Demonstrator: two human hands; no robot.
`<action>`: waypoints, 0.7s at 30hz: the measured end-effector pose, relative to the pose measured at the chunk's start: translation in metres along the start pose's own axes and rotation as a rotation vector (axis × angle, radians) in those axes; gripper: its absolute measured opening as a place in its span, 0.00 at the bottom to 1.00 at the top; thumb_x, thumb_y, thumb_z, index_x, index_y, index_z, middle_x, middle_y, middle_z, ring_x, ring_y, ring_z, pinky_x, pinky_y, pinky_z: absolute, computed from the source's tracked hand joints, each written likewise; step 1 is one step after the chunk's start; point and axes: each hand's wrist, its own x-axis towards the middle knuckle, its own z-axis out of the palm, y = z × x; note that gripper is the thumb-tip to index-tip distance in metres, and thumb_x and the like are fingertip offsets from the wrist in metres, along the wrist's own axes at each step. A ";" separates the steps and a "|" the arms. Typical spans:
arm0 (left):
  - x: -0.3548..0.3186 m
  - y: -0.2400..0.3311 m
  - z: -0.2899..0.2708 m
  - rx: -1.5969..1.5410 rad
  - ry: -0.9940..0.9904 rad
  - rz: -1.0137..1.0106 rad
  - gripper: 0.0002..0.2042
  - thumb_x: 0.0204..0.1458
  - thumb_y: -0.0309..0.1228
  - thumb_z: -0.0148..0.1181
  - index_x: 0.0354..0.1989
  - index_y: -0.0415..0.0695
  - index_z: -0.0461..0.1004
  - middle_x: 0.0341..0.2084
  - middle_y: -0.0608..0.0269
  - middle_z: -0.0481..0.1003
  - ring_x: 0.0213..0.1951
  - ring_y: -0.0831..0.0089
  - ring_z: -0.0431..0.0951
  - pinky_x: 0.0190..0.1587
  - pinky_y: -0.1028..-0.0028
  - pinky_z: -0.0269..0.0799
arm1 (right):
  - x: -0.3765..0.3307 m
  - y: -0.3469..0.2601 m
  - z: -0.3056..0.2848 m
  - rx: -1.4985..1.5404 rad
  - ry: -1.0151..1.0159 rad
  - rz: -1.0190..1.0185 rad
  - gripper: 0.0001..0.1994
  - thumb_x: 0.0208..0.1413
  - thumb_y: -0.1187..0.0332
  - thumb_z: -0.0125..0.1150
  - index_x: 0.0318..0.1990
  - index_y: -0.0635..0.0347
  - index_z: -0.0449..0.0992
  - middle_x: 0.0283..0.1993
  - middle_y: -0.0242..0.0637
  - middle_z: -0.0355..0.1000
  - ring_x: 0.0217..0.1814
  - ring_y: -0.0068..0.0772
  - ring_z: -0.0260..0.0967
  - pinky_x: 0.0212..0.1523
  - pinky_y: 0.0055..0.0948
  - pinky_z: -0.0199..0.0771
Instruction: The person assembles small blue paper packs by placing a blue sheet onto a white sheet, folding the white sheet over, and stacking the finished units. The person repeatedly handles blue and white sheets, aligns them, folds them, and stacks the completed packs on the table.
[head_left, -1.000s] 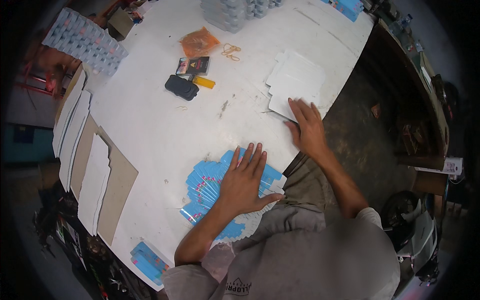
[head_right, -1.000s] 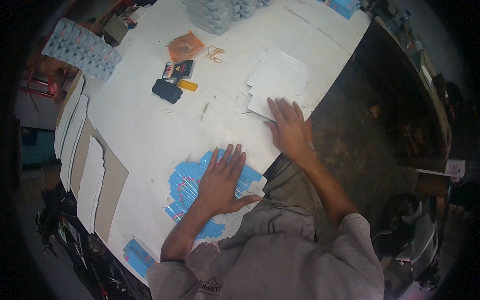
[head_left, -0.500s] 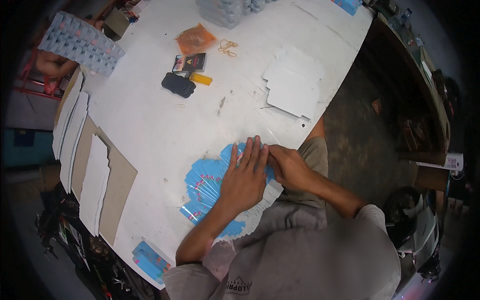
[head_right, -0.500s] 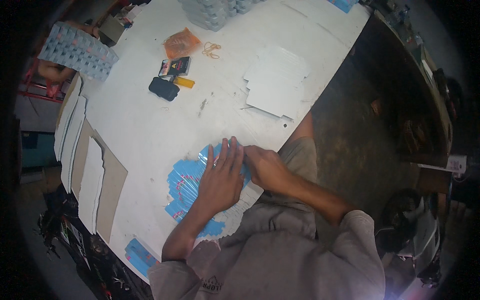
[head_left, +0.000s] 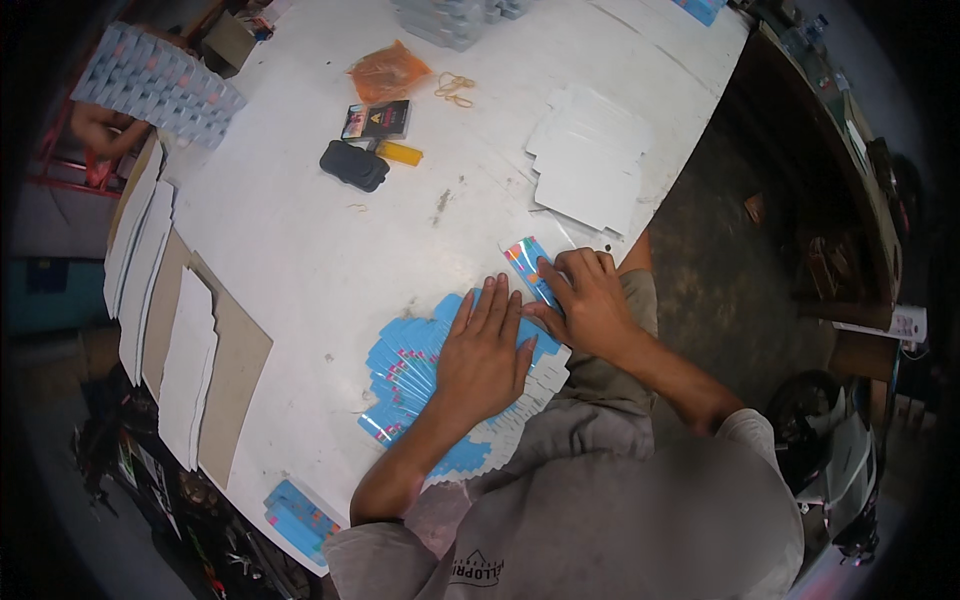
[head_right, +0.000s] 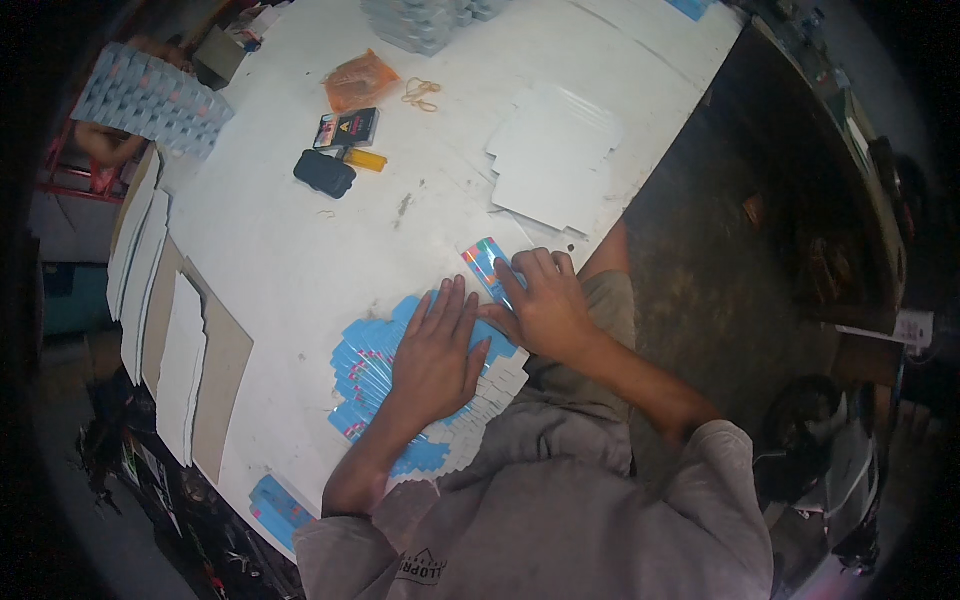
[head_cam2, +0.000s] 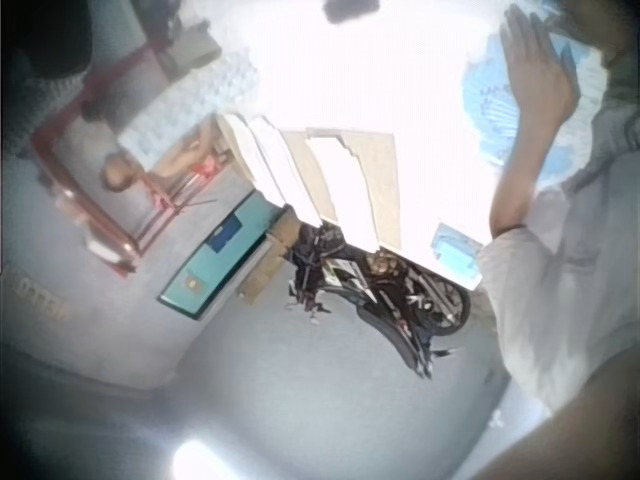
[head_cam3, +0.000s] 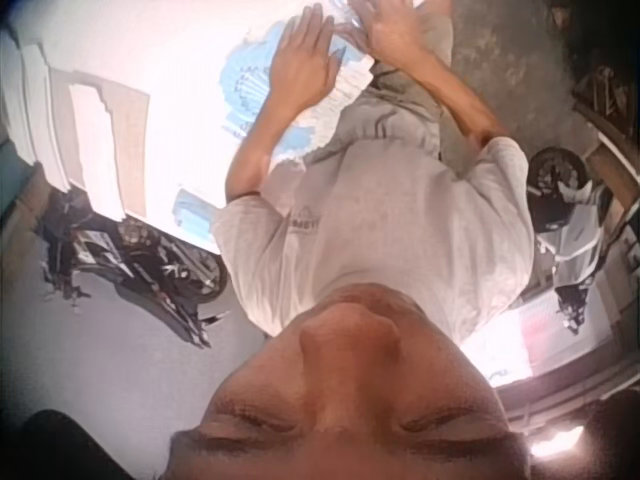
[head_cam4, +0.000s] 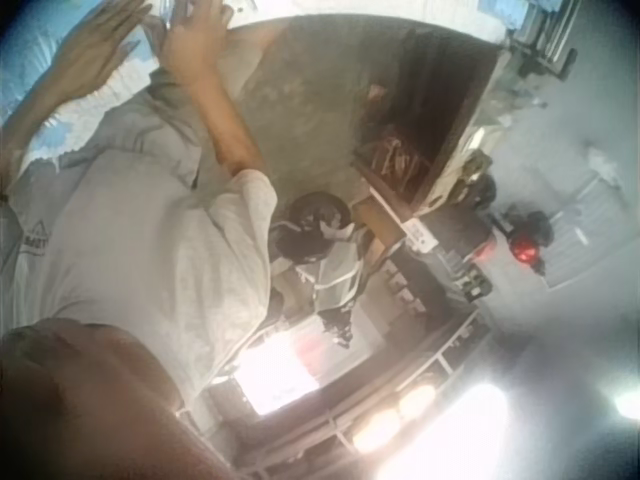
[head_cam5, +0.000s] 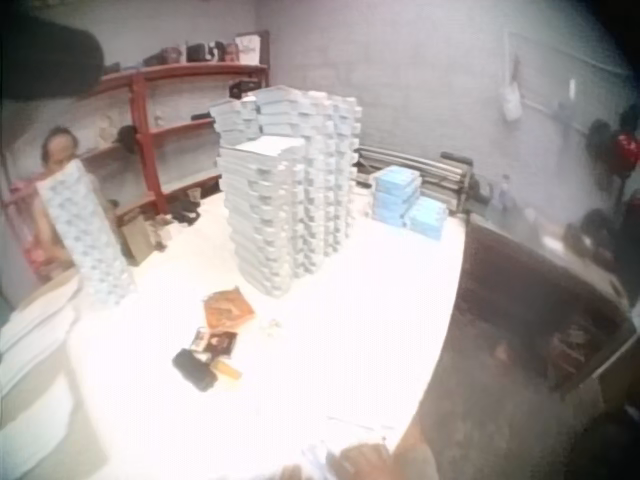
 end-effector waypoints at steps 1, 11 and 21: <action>0.000 0.000 0.001 -0.008 0.005 0.000 0.32 0.65 0.39 0.53 0.69 0.24 0.63 0.71 0.28 0.61 0.76 0.42 0.57 0.77 0.51 0.49 | -0.001 -0.001 0.002 -0.018 -0.016 0.013 0.22 0.57 0.61 0.70 0.54 0.67 0.79 0.43 0.39 0.71 0.47 0.40 0.68 0.45 0.38 0.64; 0.001 0.011 -0.008 0.123 0.029 0.036 0.34 0.60 0.32 0.54 0.74 0.27 0.57 0.73 0.31 0.58 0.77 0.43 0.54 0.78 0.44 0.44 | 0.012 -0.024 -0.038 0.819 -0.288 0.437 0.18 0.56 0.79 0.63 0.55 0.68 0.78 0.36 0.48 0.73 0.38 0.49 0.75 0.39 0.43 0.75; -0.003 0.010 -0.012 -0.052 0.029 0.047 0.31 0.64 0.46 0.58 0.64 0.27 0.72 0.68 0.35 0.66 0.73 0.45 0.62 0.76 0.45 0.49 | 0.020 0.061 -0.003 0.004 0.182 0.089 0.22 0.56 0.73 0.68 0.60 0.60 0.78 0.45 0.44 0.76 0.47 0.49 0.74 0.46 0.46 0.74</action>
